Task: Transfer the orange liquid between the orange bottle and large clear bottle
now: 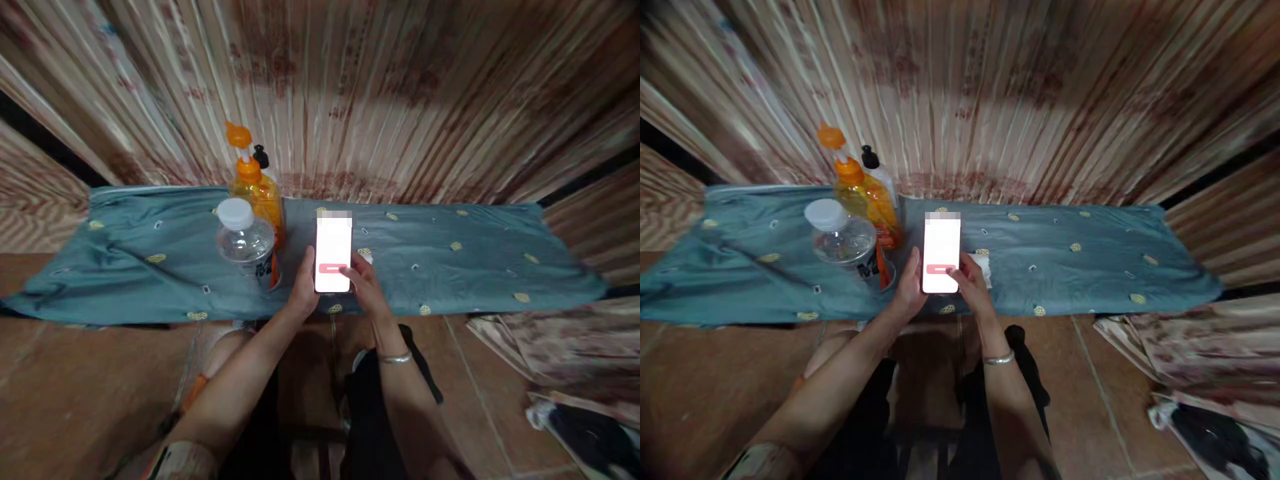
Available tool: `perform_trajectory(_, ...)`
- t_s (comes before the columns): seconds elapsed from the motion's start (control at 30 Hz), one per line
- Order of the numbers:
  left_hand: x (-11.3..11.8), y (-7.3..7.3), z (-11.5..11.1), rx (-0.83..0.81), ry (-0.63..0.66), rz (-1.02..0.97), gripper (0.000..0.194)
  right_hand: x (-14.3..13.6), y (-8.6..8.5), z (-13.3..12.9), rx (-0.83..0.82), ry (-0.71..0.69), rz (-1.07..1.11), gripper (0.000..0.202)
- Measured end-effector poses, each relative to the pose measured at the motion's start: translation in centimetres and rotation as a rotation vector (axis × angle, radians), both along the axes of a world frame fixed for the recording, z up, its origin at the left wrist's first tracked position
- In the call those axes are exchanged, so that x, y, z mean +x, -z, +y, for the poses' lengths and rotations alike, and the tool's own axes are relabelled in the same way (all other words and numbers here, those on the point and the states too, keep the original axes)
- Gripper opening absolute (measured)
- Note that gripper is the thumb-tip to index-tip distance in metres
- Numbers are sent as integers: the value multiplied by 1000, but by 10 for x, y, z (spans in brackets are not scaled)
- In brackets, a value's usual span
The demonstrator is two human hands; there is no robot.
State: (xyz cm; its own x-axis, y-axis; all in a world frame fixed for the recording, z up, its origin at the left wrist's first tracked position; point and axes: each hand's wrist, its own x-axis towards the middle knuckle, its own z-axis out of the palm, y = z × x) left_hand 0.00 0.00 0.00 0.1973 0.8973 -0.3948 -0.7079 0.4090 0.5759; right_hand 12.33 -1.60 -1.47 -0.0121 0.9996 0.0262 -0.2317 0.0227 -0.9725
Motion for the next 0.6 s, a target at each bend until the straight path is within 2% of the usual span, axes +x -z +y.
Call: perform_trajectory(0.6, -1, 3, 2, 23, 4, -21, 52, 1, 3, 1, -4, 13, 2, 42)
